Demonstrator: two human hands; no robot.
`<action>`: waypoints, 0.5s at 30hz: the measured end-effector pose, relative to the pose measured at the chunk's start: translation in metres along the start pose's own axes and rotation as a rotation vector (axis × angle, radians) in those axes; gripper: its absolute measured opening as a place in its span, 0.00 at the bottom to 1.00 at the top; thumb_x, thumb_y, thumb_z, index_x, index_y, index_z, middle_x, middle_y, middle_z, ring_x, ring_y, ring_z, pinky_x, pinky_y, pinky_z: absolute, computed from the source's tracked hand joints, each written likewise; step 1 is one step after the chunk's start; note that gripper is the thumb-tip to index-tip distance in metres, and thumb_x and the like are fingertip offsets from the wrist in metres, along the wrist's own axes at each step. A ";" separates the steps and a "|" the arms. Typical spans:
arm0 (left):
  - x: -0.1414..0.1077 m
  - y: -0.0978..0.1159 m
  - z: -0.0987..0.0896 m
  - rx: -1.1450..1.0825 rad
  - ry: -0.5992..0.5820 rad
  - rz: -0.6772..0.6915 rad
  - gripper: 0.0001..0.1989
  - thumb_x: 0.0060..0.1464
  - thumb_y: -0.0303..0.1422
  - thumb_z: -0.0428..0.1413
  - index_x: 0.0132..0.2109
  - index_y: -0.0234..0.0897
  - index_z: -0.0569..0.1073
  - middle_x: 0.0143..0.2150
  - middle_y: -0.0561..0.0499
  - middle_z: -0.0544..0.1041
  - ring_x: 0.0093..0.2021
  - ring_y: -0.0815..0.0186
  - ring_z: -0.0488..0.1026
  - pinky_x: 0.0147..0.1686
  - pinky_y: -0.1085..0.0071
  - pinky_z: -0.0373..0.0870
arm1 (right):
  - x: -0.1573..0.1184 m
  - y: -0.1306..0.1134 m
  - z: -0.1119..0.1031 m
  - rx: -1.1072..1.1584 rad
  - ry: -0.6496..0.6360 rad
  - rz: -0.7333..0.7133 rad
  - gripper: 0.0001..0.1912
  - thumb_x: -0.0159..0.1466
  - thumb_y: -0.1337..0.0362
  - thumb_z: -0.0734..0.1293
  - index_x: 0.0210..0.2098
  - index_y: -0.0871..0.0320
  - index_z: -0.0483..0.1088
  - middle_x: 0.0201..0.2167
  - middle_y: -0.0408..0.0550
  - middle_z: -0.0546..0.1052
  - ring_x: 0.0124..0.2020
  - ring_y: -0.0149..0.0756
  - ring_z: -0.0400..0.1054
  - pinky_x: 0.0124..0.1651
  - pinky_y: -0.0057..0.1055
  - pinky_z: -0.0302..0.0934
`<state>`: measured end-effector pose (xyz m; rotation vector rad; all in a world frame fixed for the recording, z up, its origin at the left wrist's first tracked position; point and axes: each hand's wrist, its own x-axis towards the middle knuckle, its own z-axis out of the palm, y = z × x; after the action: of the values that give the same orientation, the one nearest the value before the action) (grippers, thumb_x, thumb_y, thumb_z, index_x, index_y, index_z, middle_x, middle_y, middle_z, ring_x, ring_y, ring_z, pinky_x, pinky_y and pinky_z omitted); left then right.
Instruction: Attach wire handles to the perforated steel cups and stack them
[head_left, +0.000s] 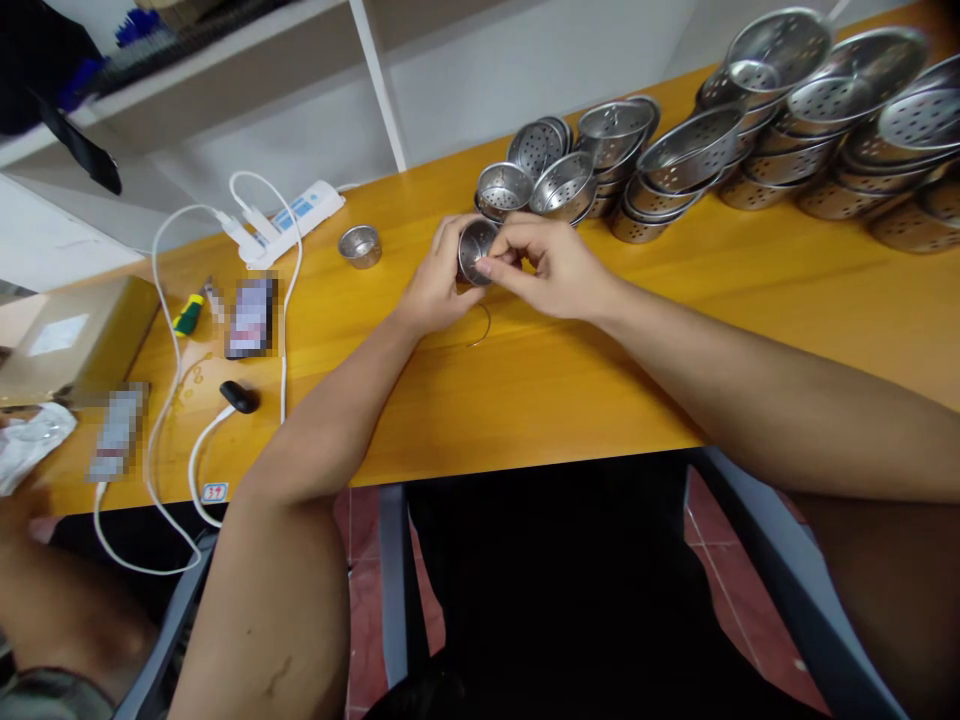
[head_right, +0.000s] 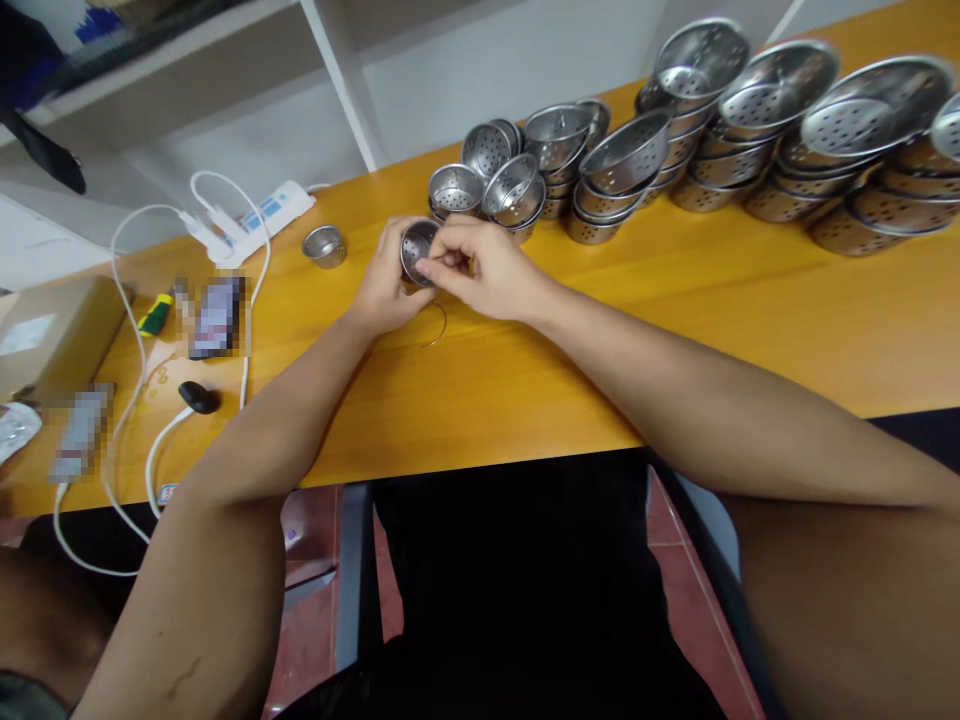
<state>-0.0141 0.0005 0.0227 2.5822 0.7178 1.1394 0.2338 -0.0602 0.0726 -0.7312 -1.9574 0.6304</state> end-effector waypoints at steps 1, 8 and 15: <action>-0.001 -0.001 0.001 0.003 0.008 0.002 0.40 0.76 0.65 0.58 0.79 0.50 0.60 0.73 0.37 0.75 0.76 0.44 0.78 0.78 0.38 0.77 | 0.000 -0.001 -0.003 0.027 -0.016 -0.025 0.30 0.79 0.30 0.73 0.38 0.49 0.78 0.39 0.51 0.76 0.40 0.48 0.70 0.47 0.50 0.70; -0.009 -0.029 -0.037 0.274 0.368 -0.312 0.52 0.57 0.77 0.70 0.72 0.49 0.69 0.73 0.36 0.74 0.83 0.37 0.70 0.87 0.32 0.64 | -0.011 -0.010 -0.012 0.057 -0.289 -0.157 0.20 0.83 0.44 0.73 0.44 0.52 0.85 0.45 0.50 0.81 0.42 0.42 0.75 0.47 0.41 0.68; -0.025 -0.067 -0.092 0.308 0.599 -0.762 0.38 0.70 0.60 0.70 0.71 0.46 0.66 0.81 0.39 0.75 0.94 0.49 0.55 0.95 0.40 0.47 | -0.018 0.002 -0.001 -0.072 -0.519 -0.137 0.13 0.82 0.52 0.74 0.48 0.53 0.87 0.49 0.50 0.81 0.38 0.35 0.72 0.45 0.35 0.64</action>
<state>-0.1200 0.0460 0.0426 1.7921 1.9139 1.5739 0.2423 -0.0718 0.0611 -0.4989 -2.4925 0.7190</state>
